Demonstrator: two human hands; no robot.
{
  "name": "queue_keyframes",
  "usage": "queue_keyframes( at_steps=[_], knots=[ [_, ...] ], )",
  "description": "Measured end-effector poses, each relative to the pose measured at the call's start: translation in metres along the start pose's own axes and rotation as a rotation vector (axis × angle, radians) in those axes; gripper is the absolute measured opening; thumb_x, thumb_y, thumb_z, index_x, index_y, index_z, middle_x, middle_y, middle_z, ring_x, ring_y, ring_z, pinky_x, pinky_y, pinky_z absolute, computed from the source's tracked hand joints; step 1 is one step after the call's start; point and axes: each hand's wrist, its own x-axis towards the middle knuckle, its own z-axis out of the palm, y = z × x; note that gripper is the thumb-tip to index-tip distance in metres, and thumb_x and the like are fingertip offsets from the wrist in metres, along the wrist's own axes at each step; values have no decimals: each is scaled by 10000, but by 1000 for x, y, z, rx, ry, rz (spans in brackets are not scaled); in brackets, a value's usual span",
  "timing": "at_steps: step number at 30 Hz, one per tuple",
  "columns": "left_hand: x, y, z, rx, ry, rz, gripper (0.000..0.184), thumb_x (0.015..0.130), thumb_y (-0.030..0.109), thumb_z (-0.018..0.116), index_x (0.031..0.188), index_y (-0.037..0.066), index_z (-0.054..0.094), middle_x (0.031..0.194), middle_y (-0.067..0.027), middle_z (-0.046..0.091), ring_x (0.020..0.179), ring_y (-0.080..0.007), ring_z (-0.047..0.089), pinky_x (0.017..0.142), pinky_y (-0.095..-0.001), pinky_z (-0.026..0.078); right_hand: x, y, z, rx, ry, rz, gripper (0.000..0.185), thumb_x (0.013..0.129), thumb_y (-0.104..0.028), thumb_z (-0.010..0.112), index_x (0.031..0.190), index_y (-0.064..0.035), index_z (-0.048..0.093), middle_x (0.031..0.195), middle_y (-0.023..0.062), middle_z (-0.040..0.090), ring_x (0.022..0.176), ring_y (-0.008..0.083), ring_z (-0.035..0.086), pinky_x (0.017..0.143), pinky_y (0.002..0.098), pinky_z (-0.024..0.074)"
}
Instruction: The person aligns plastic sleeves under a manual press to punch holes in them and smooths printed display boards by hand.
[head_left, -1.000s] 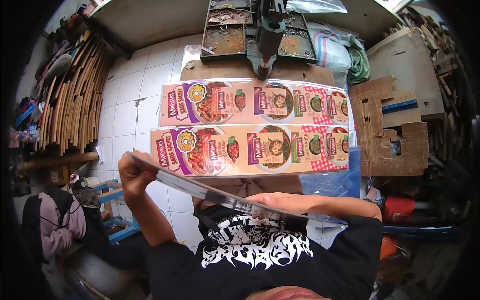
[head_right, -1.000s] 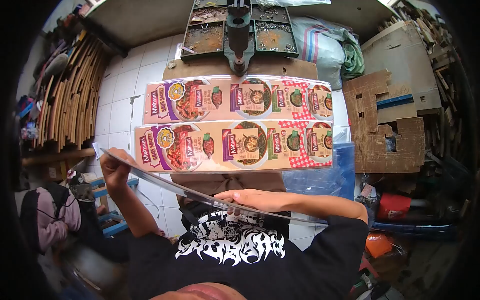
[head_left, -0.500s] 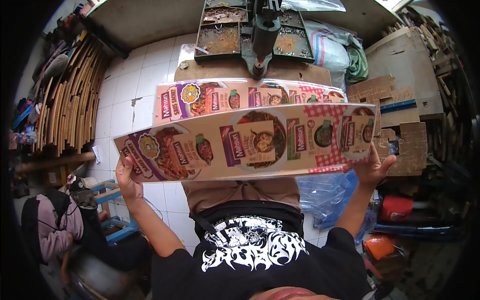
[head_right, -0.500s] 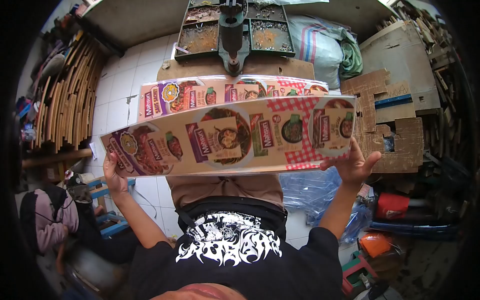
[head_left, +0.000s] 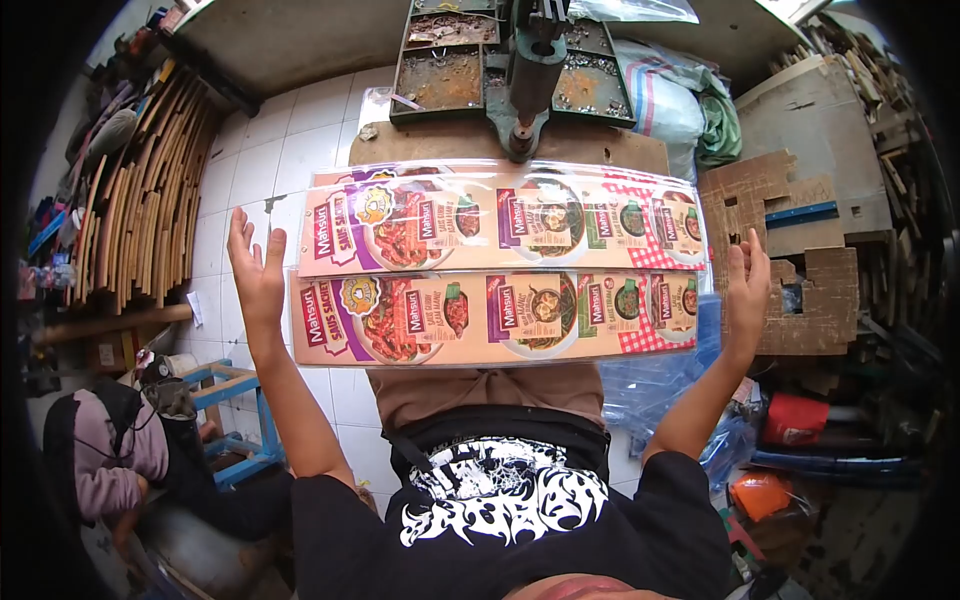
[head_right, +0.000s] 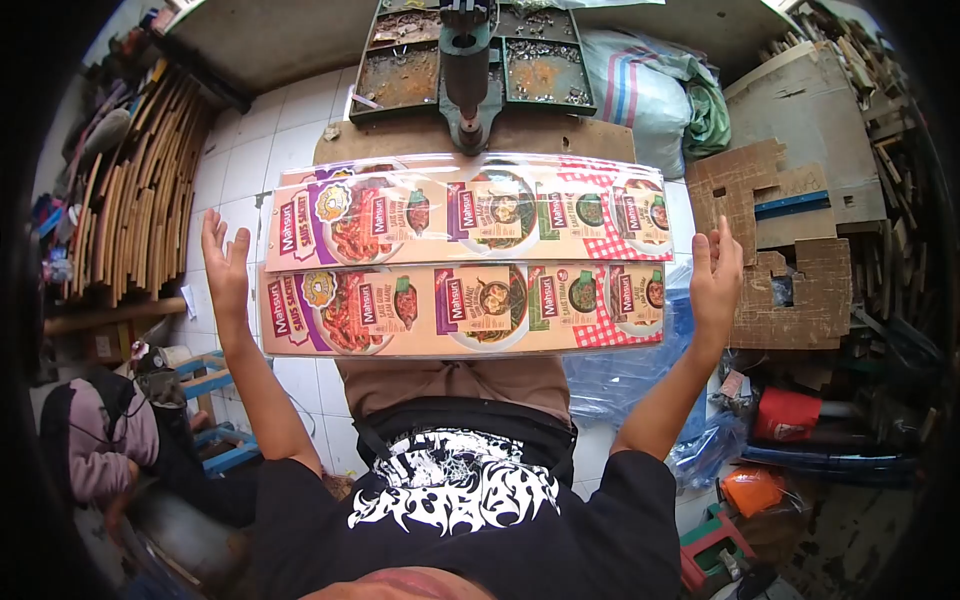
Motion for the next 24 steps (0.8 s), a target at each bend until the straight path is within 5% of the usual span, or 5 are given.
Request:
queue_keyframes(
  at_steps=[1,7,12,24],
  knots=[
    [0,2,0,82,-20,16,641,946,313,612,1454,10,366,1471,-206,395,1357,-361,411,1124,-447,329,4,-5,-3,129,-83,96,518,981,-314,590,1378,6,503,1141,163,618,1036,230,592,907,359,477],
    [-16,15,6,305,-162,-52,523,934,292,634,1329,-31,521,1314,-220,551,1241,-332,531,1034,-412,429,-6,-15,7,199,-266,187,458,968,-265,603,1324,19,554,1199,169,635,1064,250,623,908,352,485],
    [-24,22,9,207,-186,-228,419,932,232,633,1224,-67,598,1111,-202,665,1009,-272,655,890,-356,511,-16,-11,23,87,-220,197,344,951,-218,610,1174,40,652,1147,158,662,1030,246,638,885,347,495],
    [-11,11,10,25,-174,-201,368,960,180,593,1205,-94,589,1098,-184,663,995,-206,636,878,-308,499,-9,-1,42,600,-10,404,302,924,-41,624,1216,36,622,989,66,645,861,83,591,747,218,484]
  ],
)
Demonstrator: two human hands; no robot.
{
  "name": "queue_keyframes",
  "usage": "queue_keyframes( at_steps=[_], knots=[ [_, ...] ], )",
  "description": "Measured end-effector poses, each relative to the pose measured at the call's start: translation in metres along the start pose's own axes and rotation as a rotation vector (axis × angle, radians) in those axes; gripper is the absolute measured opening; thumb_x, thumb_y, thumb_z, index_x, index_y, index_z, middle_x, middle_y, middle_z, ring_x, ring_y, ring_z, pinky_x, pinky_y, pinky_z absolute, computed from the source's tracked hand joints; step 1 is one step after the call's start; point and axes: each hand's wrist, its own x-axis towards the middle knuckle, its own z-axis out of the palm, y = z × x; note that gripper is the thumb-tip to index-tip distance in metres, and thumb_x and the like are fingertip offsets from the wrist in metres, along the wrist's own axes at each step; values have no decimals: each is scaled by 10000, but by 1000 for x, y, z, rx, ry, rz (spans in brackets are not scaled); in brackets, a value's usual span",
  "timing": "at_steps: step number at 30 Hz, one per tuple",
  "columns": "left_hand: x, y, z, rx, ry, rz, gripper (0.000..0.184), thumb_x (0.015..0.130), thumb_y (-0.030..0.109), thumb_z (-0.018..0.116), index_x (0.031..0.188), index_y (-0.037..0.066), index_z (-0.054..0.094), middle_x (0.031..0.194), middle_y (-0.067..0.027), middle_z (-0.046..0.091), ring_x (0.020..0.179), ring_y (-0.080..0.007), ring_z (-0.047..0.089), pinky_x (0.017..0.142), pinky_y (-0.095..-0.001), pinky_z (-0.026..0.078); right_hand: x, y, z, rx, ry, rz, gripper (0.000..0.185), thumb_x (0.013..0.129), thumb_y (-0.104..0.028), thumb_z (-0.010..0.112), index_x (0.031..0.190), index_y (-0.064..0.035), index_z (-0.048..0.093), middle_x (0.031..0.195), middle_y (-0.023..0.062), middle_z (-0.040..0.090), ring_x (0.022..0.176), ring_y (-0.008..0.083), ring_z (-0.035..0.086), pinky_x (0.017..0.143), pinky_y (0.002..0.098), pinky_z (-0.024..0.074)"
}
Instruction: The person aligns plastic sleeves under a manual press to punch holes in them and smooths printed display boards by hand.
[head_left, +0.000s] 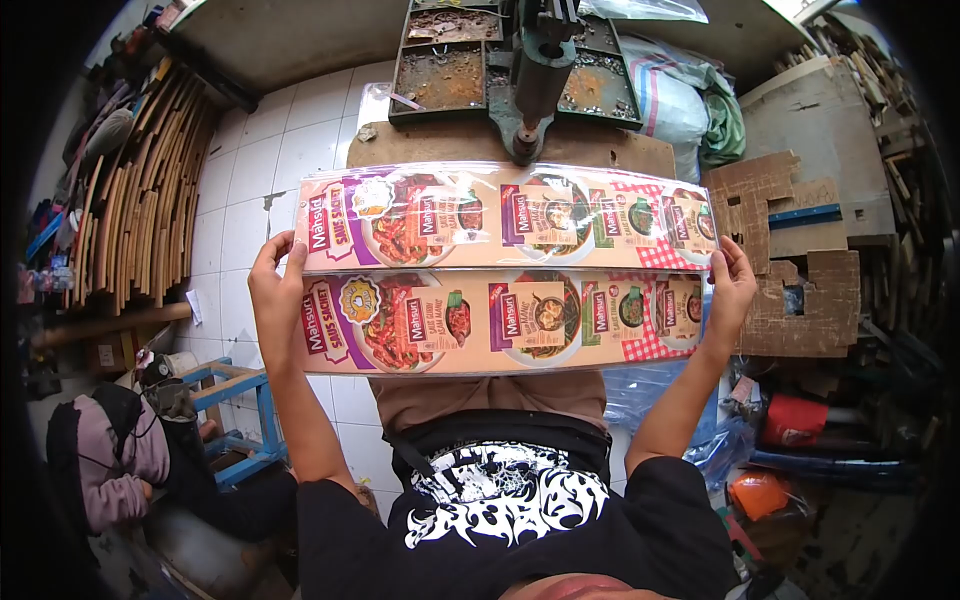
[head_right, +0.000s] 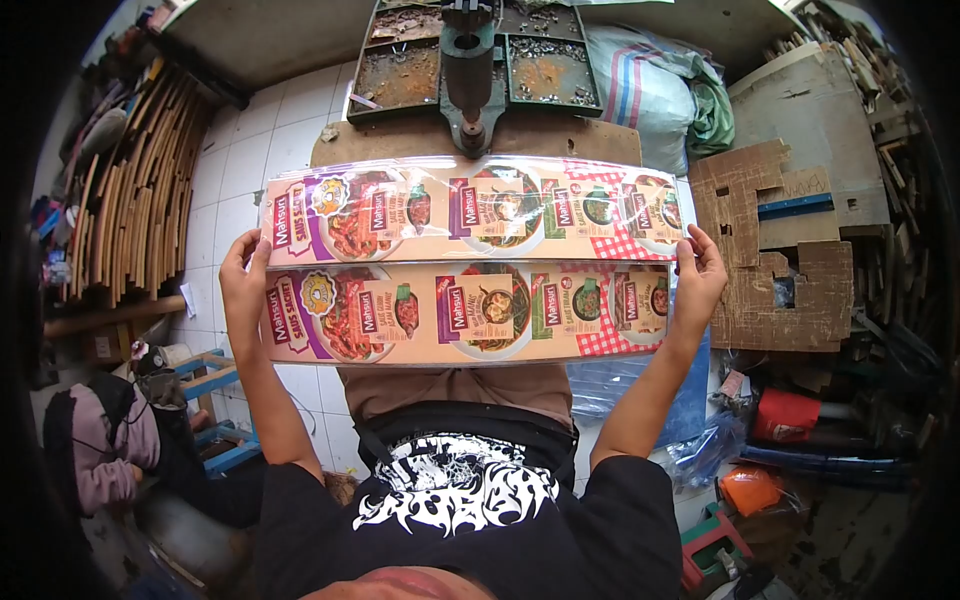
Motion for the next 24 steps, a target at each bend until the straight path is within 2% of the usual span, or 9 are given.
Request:
queue_keyframes(
  at_steps=[3,6,13,15,17,19,21,22,24],
  knots=[
    [0,3,6,-31,-19,-41,385,935,184,613,1209,-86,593,1121,-200,662,1030,-245,641,913,-339,491,4,8,-1,22,-7,19,298,925,-46,624,1211,35,622,992,70,649,861,88,596,746,227,491],
    [-5,9,9,-92,-8,-87,392,929,180,621,1210,-91,591,1146,-202,649,1051,-244,632,921,-339,486,3,9,-1,32,-1,14,297,926,-43,622,1212,37,620,999,75,651,858,92,599,749,230,496],
    [-4,4,10,-69,-21,-78,412,927,188,617,1239,-78,581,1194,-194,618,1085,-266,621,944,-353,481,-4,5,-3,2,-58,-13,307,940,-47,593,1234,41,606,1093,120,646,956,139,613,828,261,506],
    [-2,0,10,176,18,70,429,927,207,618,1273,-44,576,1255,-202,582,1123,-298,603,967,-382,471,-8,7,-6,-20,-89,-12,319,945,-51,586,1250,43,596,1119,131,644,988,153,612,857,275,504],
    [-10,5,9,185,36,54,444,928,235,621,1283,-30,575,1276,-207,568,1142,-309,592,978,-395,466,-11,11,-8,55,-155,-30,356,949,-59,582,1292,38,563,1165,147,636,1038,172,604,901,300,492],
    [-14,3,4,195,54,41,459,930,262,624,1292,-15,574,1296,-213,555,1161,-320,582,989,-408,461,-16,18,-12,13,-129,-31,378,954,-67,579,1316,36,539,1185,159,628,1063,173,596,915,311,486],
    [-15,-16,-9,443,65,114,488,947,290,616,1319,-19,545,1300,-176,579,1123,-255,610,911,-336,501,-22,28,-20,-29,-98,-30,401,959,-75,577,1340,34,514,1206,171,620,1089,175,587,930,322,479],
    [-18,-23,-12,445,59,116,488,947,290,616,1319,-19,545,1300,-176,579,1123,-255,610,911,-336,501,-26,34,-25,-77,-103,24,424,969,-89,573,1366,29,482,1188,169,627,1068,166,597,912,308,486],
    [-25,-32,-15,314,9,-88,576,941,398,604,1343,-8,530,1307,-223,548,1161,-312,588,945,-405,496,-33,36,-30,-129,-105,79,449,978,-102,568,1393,24,450,1170,166,635,1047,157,608,895,294,493]
  ],
)
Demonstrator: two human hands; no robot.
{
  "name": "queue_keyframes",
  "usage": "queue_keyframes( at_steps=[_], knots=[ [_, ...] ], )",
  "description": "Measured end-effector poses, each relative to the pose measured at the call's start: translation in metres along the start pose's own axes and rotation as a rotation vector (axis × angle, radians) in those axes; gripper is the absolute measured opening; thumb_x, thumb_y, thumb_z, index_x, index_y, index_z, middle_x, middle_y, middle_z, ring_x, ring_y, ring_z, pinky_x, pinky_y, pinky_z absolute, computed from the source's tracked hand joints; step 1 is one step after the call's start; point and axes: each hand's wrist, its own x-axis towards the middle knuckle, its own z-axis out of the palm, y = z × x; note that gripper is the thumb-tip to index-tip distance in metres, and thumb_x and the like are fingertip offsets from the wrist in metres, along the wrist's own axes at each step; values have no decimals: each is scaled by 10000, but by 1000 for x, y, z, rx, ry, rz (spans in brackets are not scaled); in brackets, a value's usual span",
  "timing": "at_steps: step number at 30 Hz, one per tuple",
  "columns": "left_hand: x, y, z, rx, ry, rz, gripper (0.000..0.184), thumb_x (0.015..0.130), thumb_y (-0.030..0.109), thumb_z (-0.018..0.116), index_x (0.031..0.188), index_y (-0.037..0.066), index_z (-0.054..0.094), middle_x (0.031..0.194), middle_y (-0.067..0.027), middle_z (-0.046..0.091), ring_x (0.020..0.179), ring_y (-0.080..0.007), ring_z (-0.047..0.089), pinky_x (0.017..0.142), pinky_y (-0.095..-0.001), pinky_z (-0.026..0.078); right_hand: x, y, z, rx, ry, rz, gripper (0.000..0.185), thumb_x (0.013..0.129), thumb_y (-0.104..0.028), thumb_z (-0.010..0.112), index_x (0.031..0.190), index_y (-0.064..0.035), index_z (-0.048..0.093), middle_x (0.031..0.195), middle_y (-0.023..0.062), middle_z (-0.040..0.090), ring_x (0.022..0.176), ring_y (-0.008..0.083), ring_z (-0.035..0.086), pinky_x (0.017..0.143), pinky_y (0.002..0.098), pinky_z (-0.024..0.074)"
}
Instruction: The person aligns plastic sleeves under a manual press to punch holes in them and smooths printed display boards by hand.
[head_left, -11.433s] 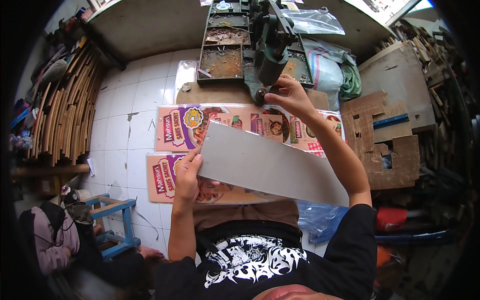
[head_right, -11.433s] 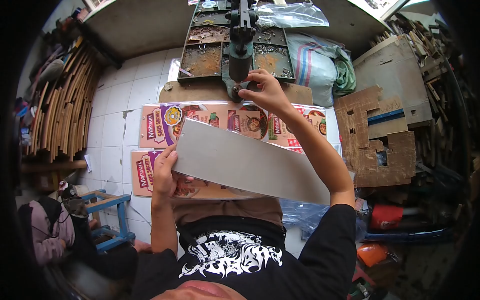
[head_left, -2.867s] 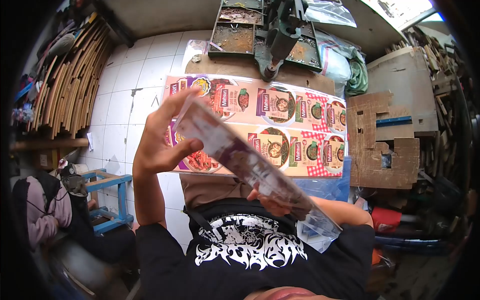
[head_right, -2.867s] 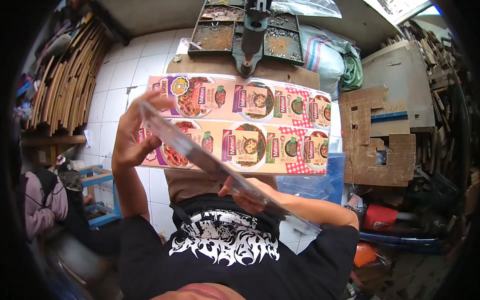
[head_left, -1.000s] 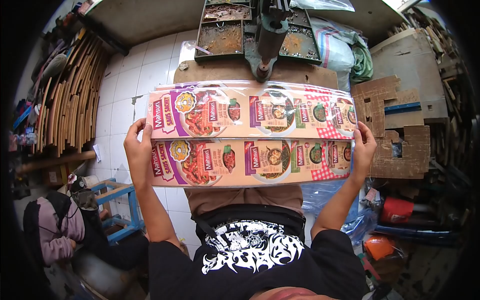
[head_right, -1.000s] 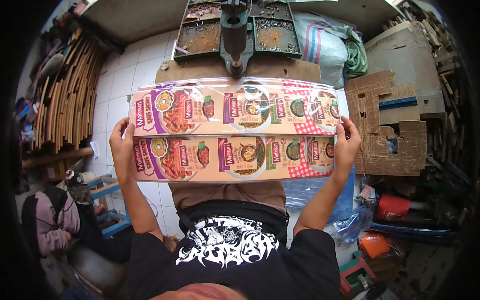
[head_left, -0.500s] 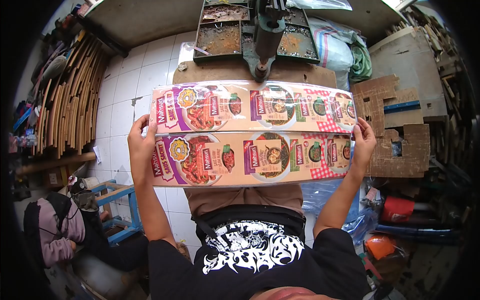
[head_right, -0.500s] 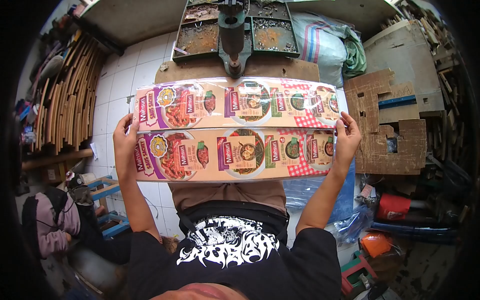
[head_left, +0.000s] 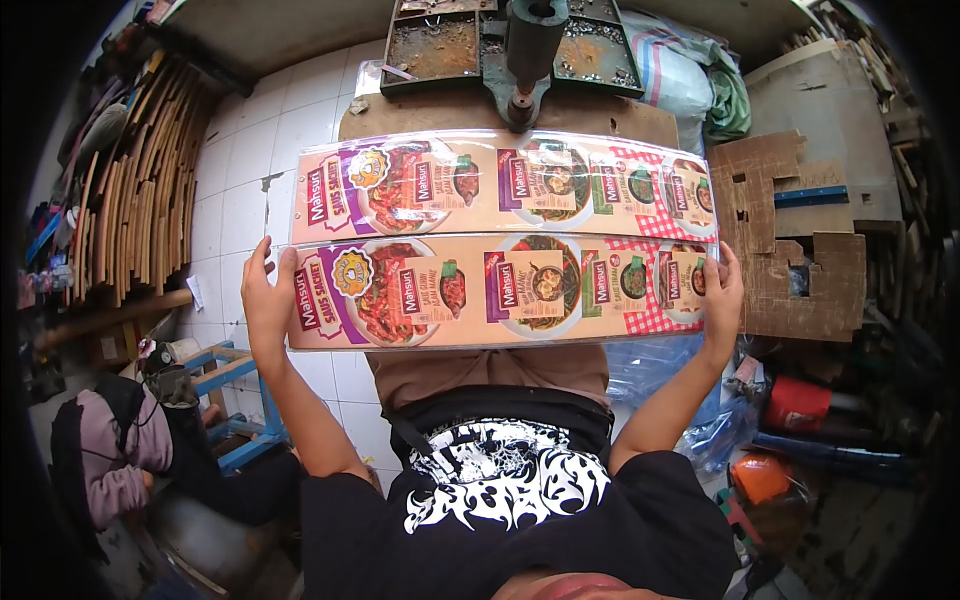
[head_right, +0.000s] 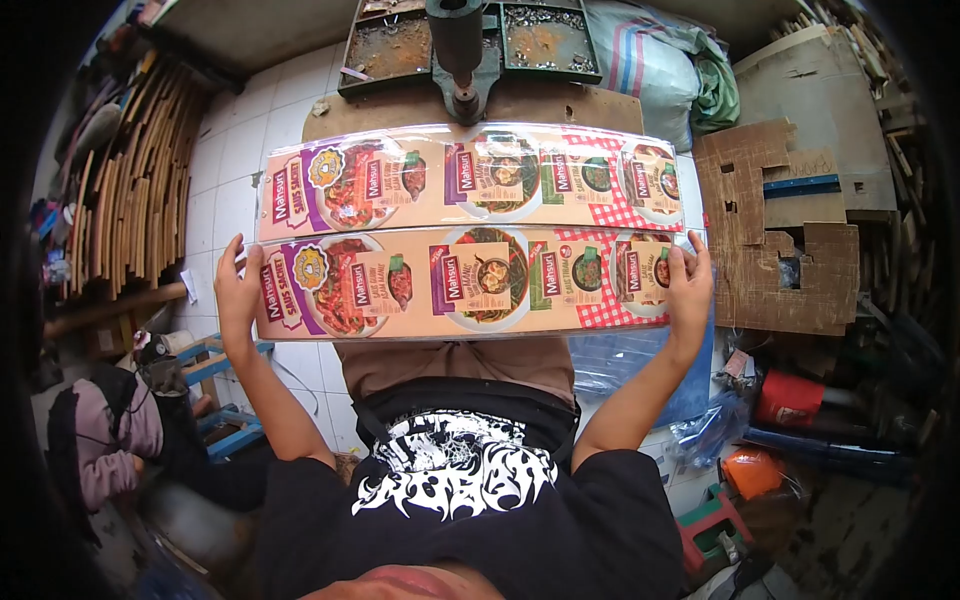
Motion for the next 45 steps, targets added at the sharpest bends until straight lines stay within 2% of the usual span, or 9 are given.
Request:
queue_keyframes(
  at_steps=[1,3,7,10,15,31,34,36,45],
  knots=[
    [-4,0,1,-13,3,-30,610,945,433,594,1357,-9,511,1222,-230,597,1034,-267,651,836,-360,539,-5,-1,2,104,-58,37,465,987,-113,561,1411,19,422,1141,157,643,1011,147,619,868,273,498],
    [-5,-7,2,-118,-80,-75,597,958,416,582,1369,-8,495,1153,-220,624,960,-234,667,785,-337,546,-13,-3,8,226,-126,55,517,1004,-126,542,1469,-8,348,1016,105,656,863,105,623,767,220,501],
    [-5,-7,6,-416,-209,-72,548,998,356,545,1416,19,439,976,-166,671,805,-147,676,703,-286,550,-16,-9,7,248,-202,-13,589,1007,-106,524,1530,-47,259,918,61,615,769,71,553,709,227,486],
    [-4,-4,9,-516,-227,-73,522,1013,326,530,1445,58,412,993,-165,671,793,-129,667,695,-274,544,-22,-19,7,227,-208,-5,586,1009,-93,510,1534,-55,253,947,56,616,781,68,556,718,220,486],
    [-3,1,8,-522,-258,-50,495,1017,324,524,1436,72,446,1024,-161,671,845,-116,656,740,-266,539,-24,-17,2,83,-245,-29,548,1017,-113,438,1528,-22,261,1292,140,548,1054,123,548,930,263,452],
    [-7,-5,9,-578,-268,-31,504,1022,323,514,1427,32,435,1126,-175,649,908,-128,656,767,-264,544,-2,-22,5,34,-317,55,615,935,-89,380,1523,19,240,1274,159,556,1026,146,572,926,266,451],
    [-6,-8,9,-577,-297,-38,519,1029,299,504,1433,-10,399,1174,-165,631,950,-120,642,804,-249,534,-4,-24,4,82,-364,123,619,922,-96,382,1518,20,262,1406,153,462,1146,144,523,991,253,409],
    [-5,-5,8,-573,-313,-38,522,1028,292,505,1432,-20,396,1183,-166,629,948,-118,644,801,-248,536,-6,-25,6,65,-321,77,614,926,-82,365,1521,19,248,1243,161,572,984,141,575,902,261,460],
    [-3,-7,7,-567,-338,-48,512,1029,281,500,1431,-20,401,1163,-154,634,921,-107,647,780,-237,538,-6,-24,7,80,-332,87,615,920,-88,365,1515,28,259,1290,168,548,1039,149,577,924,267,458]
  ],
)
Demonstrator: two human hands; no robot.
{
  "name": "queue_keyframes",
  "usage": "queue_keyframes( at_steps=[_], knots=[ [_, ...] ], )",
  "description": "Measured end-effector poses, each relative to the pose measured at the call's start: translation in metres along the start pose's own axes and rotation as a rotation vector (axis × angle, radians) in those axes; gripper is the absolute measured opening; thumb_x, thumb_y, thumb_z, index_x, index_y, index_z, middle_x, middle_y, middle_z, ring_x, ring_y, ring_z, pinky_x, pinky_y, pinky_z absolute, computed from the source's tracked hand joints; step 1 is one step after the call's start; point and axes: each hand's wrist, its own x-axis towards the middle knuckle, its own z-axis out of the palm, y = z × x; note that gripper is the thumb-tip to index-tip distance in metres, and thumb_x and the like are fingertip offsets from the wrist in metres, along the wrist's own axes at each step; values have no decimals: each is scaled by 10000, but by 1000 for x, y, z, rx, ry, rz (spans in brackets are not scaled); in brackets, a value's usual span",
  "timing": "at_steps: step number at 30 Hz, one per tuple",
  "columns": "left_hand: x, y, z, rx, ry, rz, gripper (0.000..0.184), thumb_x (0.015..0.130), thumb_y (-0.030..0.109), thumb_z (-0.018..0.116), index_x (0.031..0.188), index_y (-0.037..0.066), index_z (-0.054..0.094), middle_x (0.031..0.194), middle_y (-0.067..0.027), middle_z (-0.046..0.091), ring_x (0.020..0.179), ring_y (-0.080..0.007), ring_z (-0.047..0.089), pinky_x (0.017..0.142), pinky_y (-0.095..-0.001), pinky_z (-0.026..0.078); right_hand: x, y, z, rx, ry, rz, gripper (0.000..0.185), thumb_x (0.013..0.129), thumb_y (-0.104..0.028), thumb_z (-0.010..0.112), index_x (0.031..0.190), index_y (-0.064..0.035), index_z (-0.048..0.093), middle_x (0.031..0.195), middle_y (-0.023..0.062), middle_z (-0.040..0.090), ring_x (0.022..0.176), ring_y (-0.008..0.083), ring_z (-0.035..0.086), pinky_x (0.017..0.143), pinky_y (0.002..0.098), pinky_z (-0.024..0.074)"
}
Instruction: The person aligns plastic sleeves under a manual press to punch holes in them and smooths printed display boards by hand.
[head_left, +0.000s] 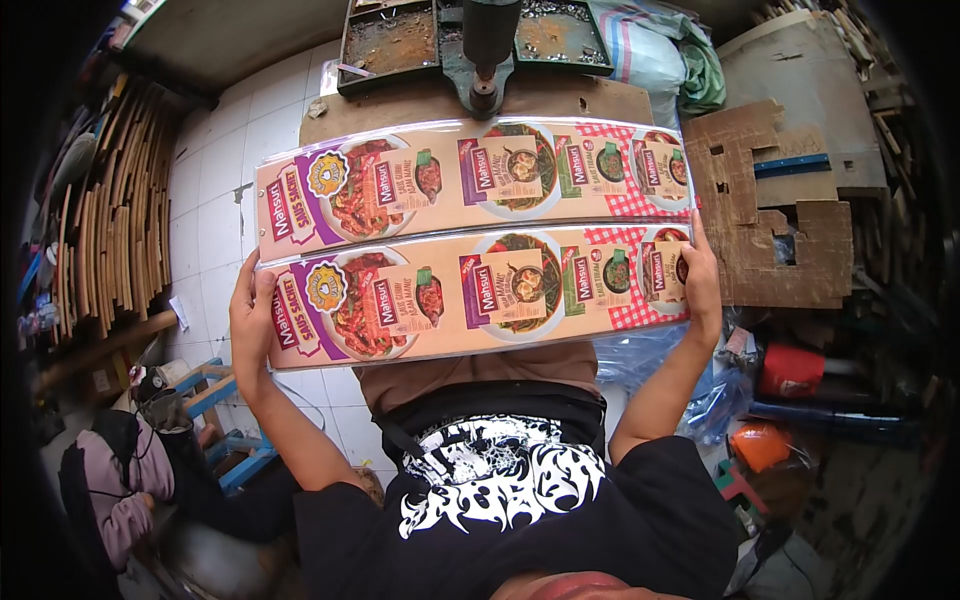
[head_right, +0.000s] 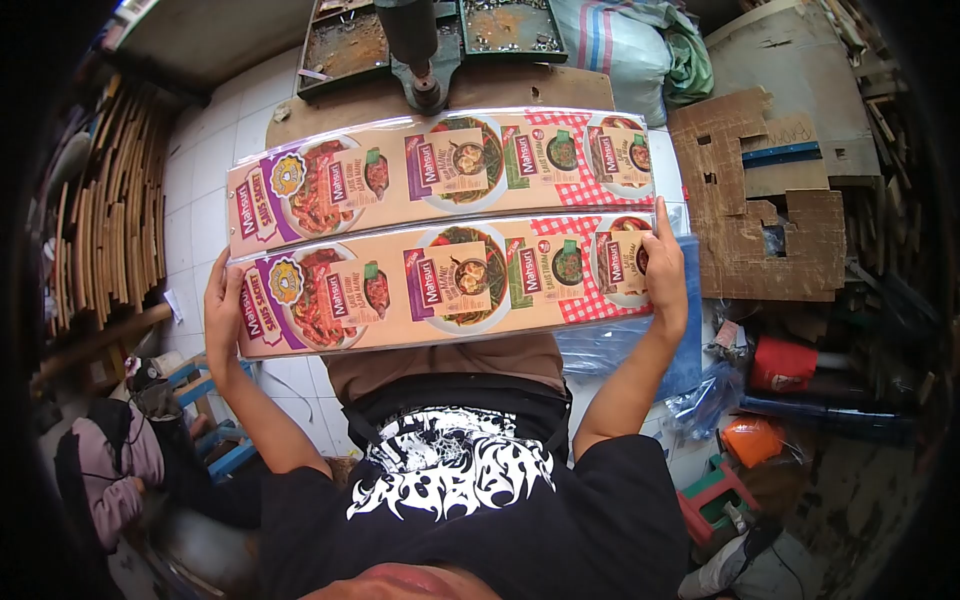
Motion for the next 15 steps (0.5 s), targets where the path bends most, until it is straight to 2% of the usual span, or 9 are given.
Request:
queue_keyframes(
  at_steps=[1,5,11,12,13,14,15],
  knots=[
    [0,0,0,2,6,-1,512,1029,281,500,1431,-20,401,1163,-154,634,921,-107,647,780,-237,538,-1,-2,2,14,19,8,613,916,-101,374,1506,35,281,1345,157,522,1101,150,561,957,266,441],
    [-2,2,2,-11,5,9,526,1029,288,501,1439,-23,390,1153,-151,634,917,-106,644,775,-239,539,0,-1,-1,13,-10,37,613,920,-112,379,1508,29,284,1329,157,533,1089,145,567,945,265,449],
    [2,-1,1,25,27,7,544,1030,291,499,1468,-1,365,1148,-139,634,910,-100,636,781,-234,532,0,2,-4,-121,21,-37,590,939,-130,390,1501,27,301,1320,156,545,1121,170,548,983,285,426],
    [1,-1,0,66,28,22,545,1020,309,510,1471,34,379,1123,-159,642,900,-138,658,771,-269,546,-4,-5,-5,-120,16,-38,590,939,-130,390,1501,27,301,1320,156,545,1121,170,548,983,285,426],
    [0,1,0,106,29,40,546,1011,327,521,1475,69,394,1097,-179,651,890,-176,680,761,-305,559,-8,-17,-6,-274,18,26,580,946,-146,415,1493,21,320,1292,192,559,1089,198,566,971,292,427],
    [-1,7,1,103,37,50,546,1011,327,521,1475,69,394,1097,-179,651,890,-176,680,761,-305,559,-6,-25,-7,-426,27,81,570,952,-162,440,1485,15,340,1263,228,574,1056,227,584,959,299,427],
    [-6,20,1,351,119,35,552,1004,328,530,1481,89,387,1112,-195,646,935,-219,675,810,-345,547,-3,-24,-9,-421,28,74,570,952,-162,440,1485,15,340,1263,228,574,1056,227,584,959,299,427]
  ],
)
